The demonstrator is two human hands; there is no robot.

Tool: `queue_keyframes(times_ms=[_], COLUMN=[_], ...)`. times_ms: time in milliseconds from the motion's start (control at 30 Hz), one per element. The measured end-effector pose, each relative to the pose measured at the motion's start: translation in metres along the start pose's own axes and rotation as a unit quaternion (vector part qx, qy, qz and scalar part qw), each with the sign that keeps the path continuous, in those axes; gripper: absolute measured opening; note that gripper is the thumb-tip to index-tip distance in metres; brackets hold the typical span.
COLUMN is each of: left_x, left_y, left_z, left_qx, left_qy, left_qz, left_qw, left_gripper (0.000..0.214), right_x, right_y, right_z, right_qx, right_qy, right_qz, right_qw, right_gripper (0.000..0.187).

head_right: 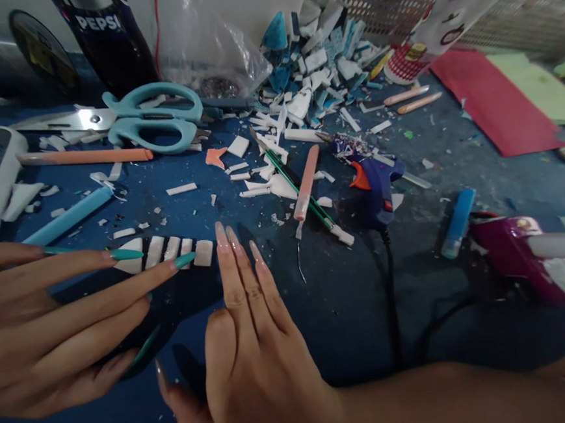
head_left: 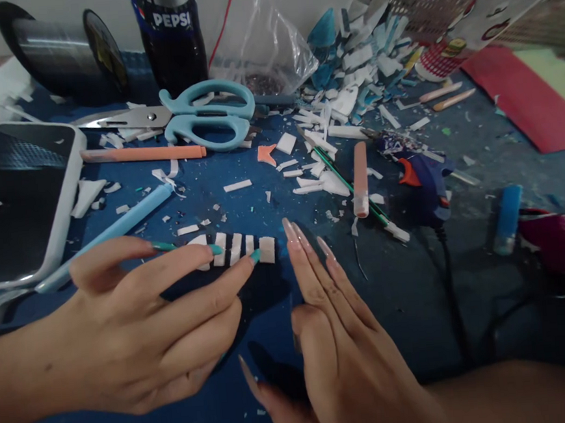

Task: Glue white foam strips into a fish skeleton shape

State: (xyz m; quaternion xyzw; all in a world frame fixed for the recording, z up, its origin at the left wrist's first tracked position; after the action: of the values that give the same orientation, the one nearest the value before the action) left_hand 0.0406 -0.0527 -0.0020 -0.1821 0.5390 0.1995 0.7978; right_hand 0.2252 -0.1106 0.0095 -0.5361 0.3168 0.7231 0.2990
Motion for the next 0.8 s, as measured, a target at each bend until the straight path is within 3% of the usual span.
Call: queue_keyframes(times_ms=[167, 533, 800], left_x=[-0.0002, 0.0005, -0.0005], left_y=[0.0033, 0.0064, 0.0035], left_z=[-0.0001, -0.0041, 0.0040], left_qx=[0.065, 0.092, 0.064], left_qy=[0.011, 0.025, 0.006], left_qz=[0.023, 0.038, 0.023], left_qw=[0.998, 0.995, 0.998], left_gripper=[0.022, 0.032, 0.022], right_x=[0.0012, 0.0038, 0.0048], right_y=[-0.0017, -0.0033, -0.0024], right_z=[0.0014, 0.0013, 0.0016], right_qx=[0.000, 0.001, 0.006], right_qy=[0.014, 0.030, 0.039], right_qz=[0.027, 0.043, 0.050], right_qw=[1.000, 0.999, 0.998], right_gripper=[0.045, 0.053, 0.050])
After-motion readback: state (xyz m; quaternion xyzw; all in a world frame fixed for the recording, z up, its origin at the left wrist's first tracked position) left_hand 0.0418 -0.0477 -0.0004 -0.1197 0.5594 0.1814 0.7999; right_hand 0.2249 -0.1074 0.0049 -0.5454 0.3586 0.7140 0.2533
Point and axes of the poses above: each hand's wrist, its own z-axis towards the middle knuckle, its own x-axis out of the palm, y = z × x, the point moved 3 cm from there along z, towards the middle knuckle, and after that the axes turned 7 degrees about -x, right-handed, at the moved point
